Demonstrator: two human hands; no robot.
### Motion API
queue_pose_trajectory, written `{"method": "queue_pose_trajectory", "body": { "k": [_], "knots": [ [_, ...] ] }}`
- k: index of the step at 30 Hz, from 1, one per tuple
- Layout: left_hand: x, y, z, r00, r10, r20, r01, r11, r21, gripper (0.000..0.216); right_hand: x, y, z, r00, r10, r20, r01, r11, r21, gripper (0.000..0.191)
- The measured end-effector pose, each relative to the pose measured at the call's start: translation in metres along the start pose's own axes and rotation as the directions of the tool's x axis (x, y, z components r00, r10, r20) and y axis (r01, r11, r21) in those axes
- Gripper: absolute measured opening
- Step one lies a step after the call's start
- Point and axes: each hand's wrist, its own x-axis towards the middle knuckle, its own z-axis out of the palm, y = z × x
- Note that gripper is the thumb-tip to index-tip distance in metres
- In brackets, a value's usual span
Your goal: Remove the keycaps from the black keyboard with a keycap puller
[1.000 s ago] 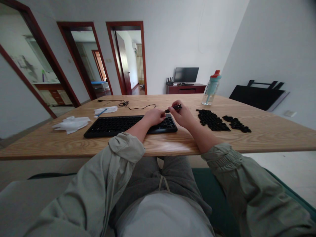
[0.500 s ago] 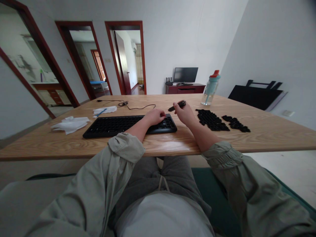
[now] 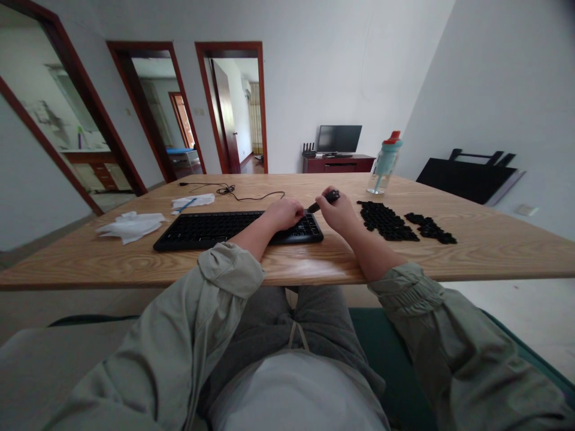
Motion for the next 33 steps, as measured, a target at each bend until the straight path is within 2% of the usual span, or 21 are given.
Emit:
{"method": "queue_pose_trajectory", "body": {
  "k": [5, 10, 14, 21, 27, 33],
  "knots": [
    [-0.001, -0.002, 0.002, 0.999, -0.030, -0.013, 0.029, 0.998, -0.060, 0.024, 0.000, -0.002, 0.000, 0.999, -0.023, 0.047, 0.023, 1.000, 0.006, 0.014],
    [-0.005, -0.018, -0.002, 0.985, -0.164, -0.059, 0.146, 0.960, -0.238, 0.022, 0.001, -0.003, -0.001, 0.993, 0.018, 0.119, -0.023, 0.999, 0.042, 0.015],
    [-0.009, -0.028, -0.005, 0.969, -0.226, -0.098, 0.188, 0.935, -0.300, 0.021, 0.002, 0.002, 0.002, 0.986, 0.053, 0.159, -0.056, 0.998, 0.019, 0.011],
    [-0.010, -0.024, -0.007, 0.973, -0.217, -0.072, 0.185, 0.931, -0.314, 0.021, 0.000, 0.002, 0.005, 0.988, 0.030, 0.150, -0.037, 0.998, 0.046, 0.018],
    [-0.010, -0.028, -0.007, 0.973, -0.215, -0.081, 0.179, 0.930, -0.321, 0.022, 0.002, -0.001, 0.004, 0.990, 0.009, 0.139, -0.002, 0.999, -0.054, 0.017],
    [-0.011, -0.024, -0.007, 0.980, -0.191, -0.049, 0.166, 0.931, -0.324, 0.021, 0.002, 0.005, 0.008, 0.960, -0.001, 0.280, 0.014, 0.999, -0.045, 0.010]
  ]
}}
